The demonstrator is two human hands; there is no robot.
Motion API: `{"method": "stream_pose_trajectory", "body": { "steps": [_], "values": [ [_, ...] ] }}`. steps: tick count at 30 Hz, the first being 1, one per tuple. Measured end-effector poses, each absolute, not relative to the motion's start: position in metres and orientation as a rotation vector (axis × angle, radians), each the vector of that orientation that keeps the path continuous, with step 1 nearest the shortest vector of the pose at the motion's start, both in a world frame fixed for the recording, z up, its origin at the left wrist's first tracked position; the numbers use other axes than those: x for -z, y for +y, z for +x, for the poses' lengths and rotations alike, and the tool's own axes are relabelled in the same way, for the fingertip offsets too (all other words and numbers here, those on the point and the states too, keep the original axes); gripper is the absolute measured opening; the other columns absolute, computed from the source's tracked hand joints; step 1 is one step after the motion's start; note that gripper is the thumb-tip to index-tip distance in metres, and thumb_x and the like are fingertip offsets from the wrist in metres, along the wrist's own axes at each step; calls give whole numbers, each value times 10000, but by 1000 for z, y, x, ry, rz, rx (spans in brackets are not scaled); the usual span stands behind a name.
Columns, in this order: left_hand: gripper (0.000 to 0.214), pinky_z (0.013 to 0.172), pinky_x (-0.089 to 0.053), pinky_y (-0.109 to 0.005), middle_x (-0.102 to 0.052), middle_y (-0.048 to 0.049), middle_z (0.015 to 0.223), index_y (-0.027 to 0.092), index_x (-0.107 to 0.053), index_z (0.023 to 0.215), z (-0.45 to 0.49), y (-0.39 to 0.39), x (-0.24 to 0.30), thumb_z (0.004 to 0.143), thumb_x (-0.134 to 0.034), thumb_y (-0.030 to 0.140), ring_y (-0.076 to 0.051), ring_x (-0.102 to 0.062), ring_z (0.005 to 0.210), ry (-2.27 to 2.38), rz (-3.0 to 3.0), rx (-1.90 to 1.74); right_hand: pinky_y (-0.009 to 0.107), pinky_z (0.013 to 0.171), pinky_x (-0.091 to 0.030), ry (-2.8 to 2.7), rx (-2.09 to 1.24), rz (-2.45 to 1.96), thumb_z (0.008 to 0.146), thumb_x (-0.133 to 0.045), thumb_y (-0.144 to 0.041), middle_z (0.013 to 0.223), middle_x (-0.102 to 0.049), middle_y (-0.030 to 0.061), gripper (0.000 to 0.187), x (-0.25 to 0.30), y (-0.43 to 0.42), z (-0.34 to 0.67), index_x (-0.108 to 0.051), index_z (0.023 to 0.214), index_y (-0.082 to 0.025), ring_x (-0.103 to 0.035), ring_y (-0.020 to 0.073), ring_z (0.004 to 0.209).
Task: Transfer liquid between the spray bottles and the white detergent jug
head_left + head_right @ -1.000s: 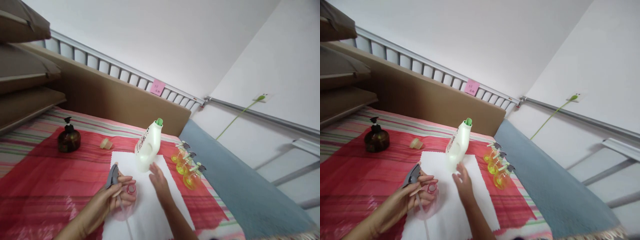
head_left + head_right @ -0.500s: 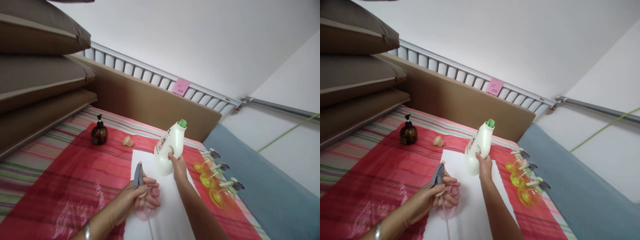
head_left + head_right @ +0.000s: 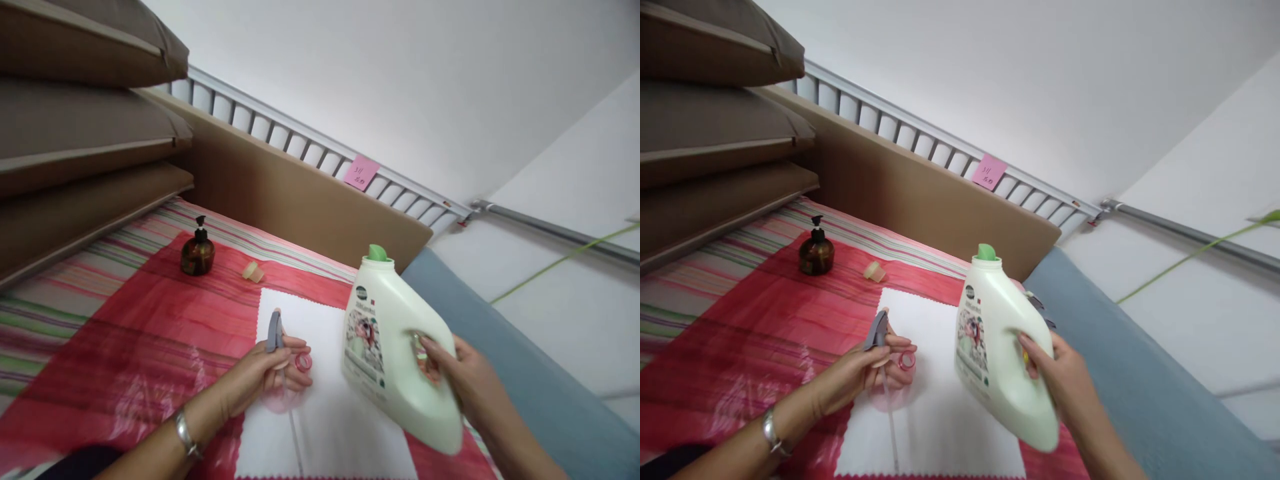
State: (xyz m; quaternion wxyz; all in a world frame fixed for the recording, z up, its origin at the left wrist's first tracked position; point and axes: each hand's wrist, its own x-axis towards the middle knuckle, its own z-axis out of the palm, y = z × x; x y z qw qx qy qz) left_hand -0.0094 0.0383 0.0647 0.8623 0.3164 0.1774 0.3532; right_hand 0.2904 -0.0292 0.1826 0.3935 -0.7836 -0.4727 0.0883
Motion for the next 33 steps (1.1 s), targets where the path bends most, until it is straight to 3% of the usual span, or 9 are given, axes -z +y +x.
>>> {"method": "stream_pose_trajectory", "body": {
  "steps": [4, 9, 12, 15, 17, 20, 25, 33],
  "values": [
    [308, 719, -501, -354, -576, -199, 1190, 103, -616, 1024, -10, 38, -64, 796, -619, 310, -230, -686, 768, 349, 655, -749, 296, 461, -405, -1300, -404, -2226, 668, -582, -602, 391, -507, -6, 383, -203, -69, 301, -638, 718, -227, -505, 190, 421],
    [332, 727, -510, -368, -604, -199, 1145, 97, -616, 1037, -10, 38, -62, 780, -634, 307, -245, -687, 781, 346, 659, -743, 306, 482, -439, -1416, -497, -2393, 601, -626, -606, 416, -571, -4, 478, -209, -98, 291, -688, 902, -239, -544, 213, 428],
    [309, 745, -511, -376, -568, -197, 1217, 106, -612, 1051, -10, 38, -60, 806, -605, 294, -243, -684, 798, 325, 677, -751, 299, 488, -464, -1543, -595, -2371, 606, -629, -597, 583, -678, 22, 471, -211, -105, 278, -708, 920, -254, -568, 209, 455],
    [288, 740, -512, -364, -541, -184, 1265, 120, -608, 1065, -10, 38, -57, 837, -567, 290, -233, -682, 805, 309, 704, -757, 303, 604, -510, -1723, -580, -2323, 628, -645, -560, 803, -729, 41, 353, -216, -106, 268, -726, 824, -277, -651, 259, 664],
    [291, 732, -511, -356, -557, -182, 1244, 119, -604, 1071, -10, 38, -55, 841, -564, 293, -234, -682, 808, 297, 714, -759, 315, 701, -516, -1815, -549, -2315, 643, -655, -530, 879, -730, 42, 305, -218, -104, 265, -725, 815, -288, -657, 287, 799],
    [316, 743, -508, -362, -630, -176, 1115, 109, -596, 1085, -10, 38, -55, 837, -573, 302, -244, -681, 815, 274, 712, -758, 321, 740, -511, -1894, -521, -2331, 673, -655, -497, 930, -724, 43, 280, -221, -100, 263, -716, 860, -297, -652, 288, 842],
    [276, 757, -510, -359, -689, -113, 928, 133, -619, 1054, -10, 37, -57, 830, -579, 290, -232, -681, 794, 269, 716, -757, 301, 712, -500, -2000, -474, -2324, 683, -657, -476, 915, -722, 47, 250, -223, -91, 262, -702, 844, -289, -651, 272, 808],
    [320, 749, -515, -374, -628, -157, 1140, 118, -595, 1090, -6, 41, -46, 826, -590, 299, -238, -685, 808, 241, 719, -735, 306, 671, -485, -2158, -355, -2467, 754, -580, -526, 852, -715, 27, 308, -241, -86, 248, -635, 883, -252, -652, 250, 773]
  ]
}}
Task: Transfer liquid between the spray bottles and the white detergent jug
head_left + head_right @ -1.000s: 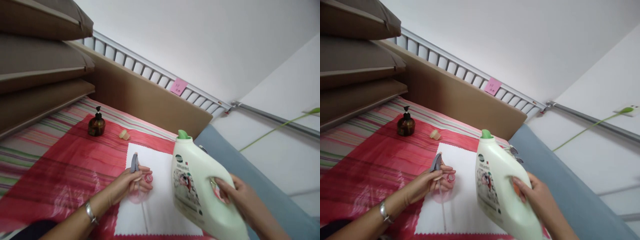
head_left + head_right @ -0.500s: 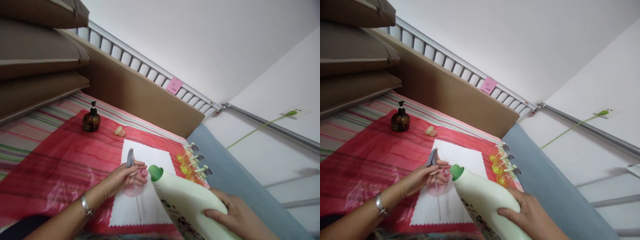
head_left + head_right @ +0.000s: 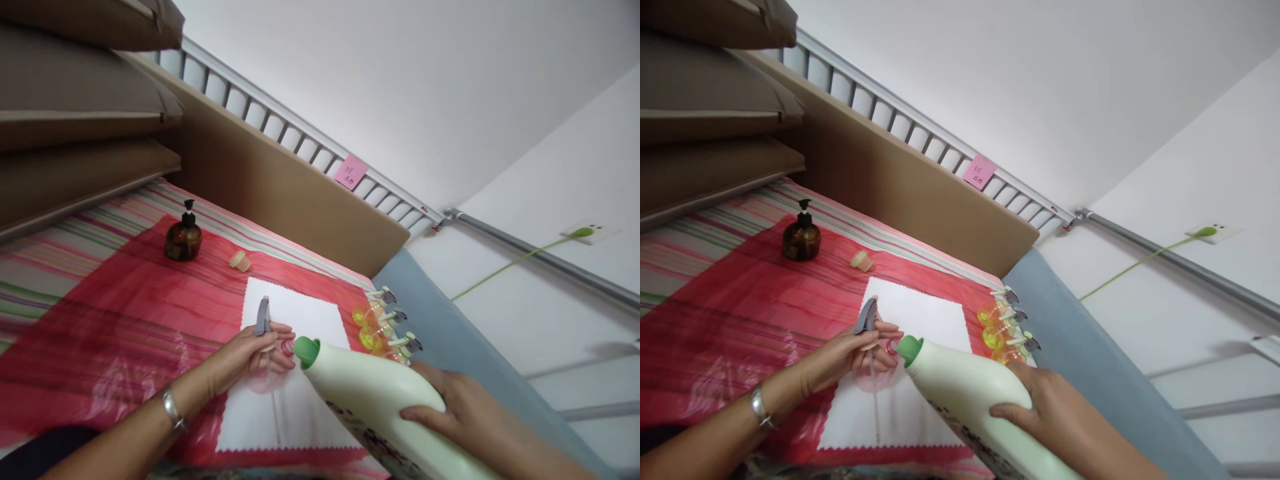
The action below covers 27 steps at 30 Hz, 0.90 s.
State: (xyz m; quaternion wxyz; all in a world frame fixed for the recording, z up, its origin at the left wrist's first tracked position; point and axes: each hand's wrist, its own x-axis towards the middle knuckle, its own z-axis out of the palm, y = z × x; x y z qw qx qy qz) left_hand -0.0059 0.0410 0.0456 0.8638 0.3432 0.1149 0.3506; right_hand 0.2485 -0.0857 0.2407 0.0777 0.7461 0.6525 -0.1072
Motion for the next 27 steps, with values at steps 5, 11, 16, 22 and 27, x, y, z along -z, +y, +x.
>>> {"method": "stream_pose_trajectory", "body": {
  "steps": [5, 11, 16, 22, 27],
  "values": [
    [367, 753, -509, -375, -637, -184, 1091, 96, -583, 1111, -6, 40, -49, 810, -612, 304, -247, -682, 802, 266, 720, -720, 306, 671, -481, 1922, 265, 2177, 768, -575, -518, 857, -714, 13, 300, -249, -82, 245, -616, 931, -269, -652, 241, 767],
    [375, 769, -507, -380, -640, -165, 1104, 108, -582, 1131, -6, 39, -48, 821, -597, 318, -246, -678, 822, 267, 723, -718, 310, 651, -483, 1950, 166, 2120, 772, -573, -509, 842, -712, 38, 291, -257, -80, 241, -623, 919, -262, -656, 256, 746],
    [350, 784, -495, -389, -642, -155, 1094, 123, -602, 1109, -6, 38, -49, 819, -603, 319, -249, -676, 822, 268, 719, -709, 342, 678, -482, 1925, 139, 2076, 780, -555, -548, 898, -706, 61, 365, -260, -78, 240, -600, 996, -257, -650, 281, 807],
    [357, 780, -492, -387, -668, -133, 983, 128, -606, 1098, -5, 36, -53, 810, -615, 338, -243, -675, 814, 269, 727, -699, 329, 656, -467, 1914, 129, 2040, 793, -558, -515, 872, -700, 33, 289, -265, -77, 241, -591, 950, -274, -645, 253, 766],
    [406, 780, -489, -379, -668, -151, 967, 91, -571, 1137, -5, 35, -54, 812, -613, 330, -239, -673, 816, 281, 720, -691, 307, 632, -471, 1966, 50, 1993, 778, -580, -523, 840, -702, 29, 294, -266, -78, 244, -601, 929, -271, -648, 241, 737]
  ]
}}
